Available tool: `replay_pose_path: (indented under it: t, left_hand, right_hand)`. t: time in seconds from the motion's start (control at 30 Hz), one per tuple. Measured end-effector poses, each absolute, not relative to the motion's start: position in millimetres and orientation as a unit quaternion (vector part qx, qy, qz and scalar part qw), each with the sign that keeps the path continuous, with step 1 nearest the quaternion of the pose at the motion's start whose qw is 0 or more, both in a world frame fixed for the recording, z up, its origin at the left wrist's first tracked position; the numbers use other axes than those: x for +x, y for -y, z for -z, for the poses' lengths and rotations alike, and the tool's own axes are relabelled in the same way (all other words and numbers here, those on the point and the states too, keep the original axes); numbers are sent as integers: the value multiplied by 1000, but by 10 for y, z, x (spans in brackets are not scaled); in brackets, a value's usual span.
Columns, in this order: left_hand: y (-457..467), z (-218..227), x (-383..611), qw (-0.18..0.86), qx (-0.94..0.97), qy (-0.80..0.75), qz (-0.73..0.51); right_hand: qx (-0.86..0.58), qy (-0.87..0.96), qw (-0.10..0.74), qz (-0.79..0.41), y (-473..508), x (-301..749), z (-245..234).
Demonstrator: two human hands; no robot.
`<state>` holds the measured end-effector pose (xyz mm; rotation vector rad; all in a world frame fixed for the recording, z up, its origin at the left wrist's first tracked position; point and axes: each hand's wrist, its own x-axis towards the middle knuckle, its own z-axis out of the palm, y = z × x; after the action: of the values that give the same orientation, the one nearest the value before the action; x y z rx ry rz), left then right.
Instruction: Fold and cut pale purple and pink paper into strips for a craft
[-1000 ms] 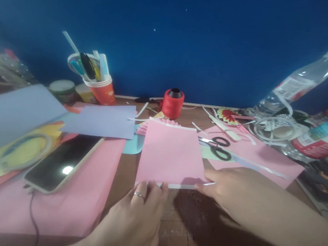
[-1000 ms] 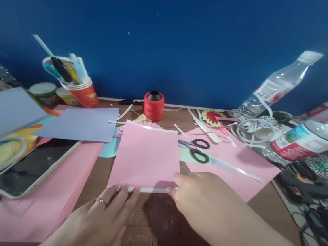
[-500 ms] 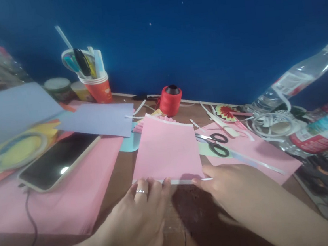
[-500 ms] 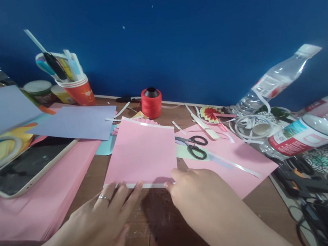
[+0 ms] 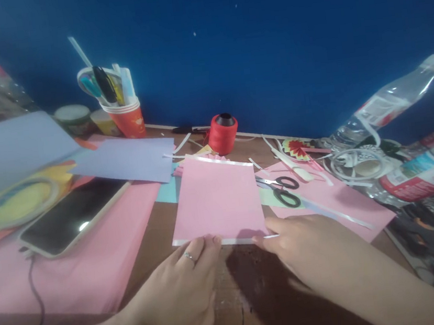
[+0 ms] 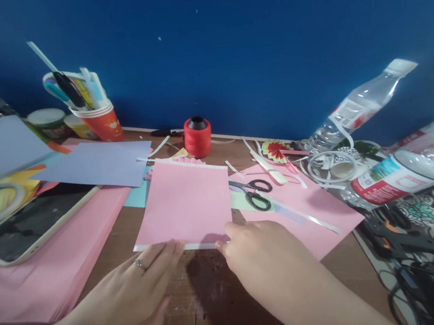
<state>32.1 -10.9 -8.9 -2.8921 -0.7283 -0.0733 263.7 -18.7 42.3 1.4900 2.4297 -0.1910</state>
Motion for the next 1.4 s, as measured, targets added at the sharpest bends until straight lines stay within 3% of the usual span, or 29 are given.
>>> replay_pose_path:
  t: [0.1, 0.3, 1.4]
  left_hand:
    - [127, 102, 283, 72, -967, 245, 1]
    - [208, 169, 176, 128, -955, 256, 81]
    - [104, -96, 350, 79, -957, 277, -14]
  right_hand:
    - [495, -855, 126, 90, 202, 2620, -455]
    - [491, -858, 99, 114, 243, 2508, -507]
    - [494, -859, 122, 60, 245, 2483, -391]
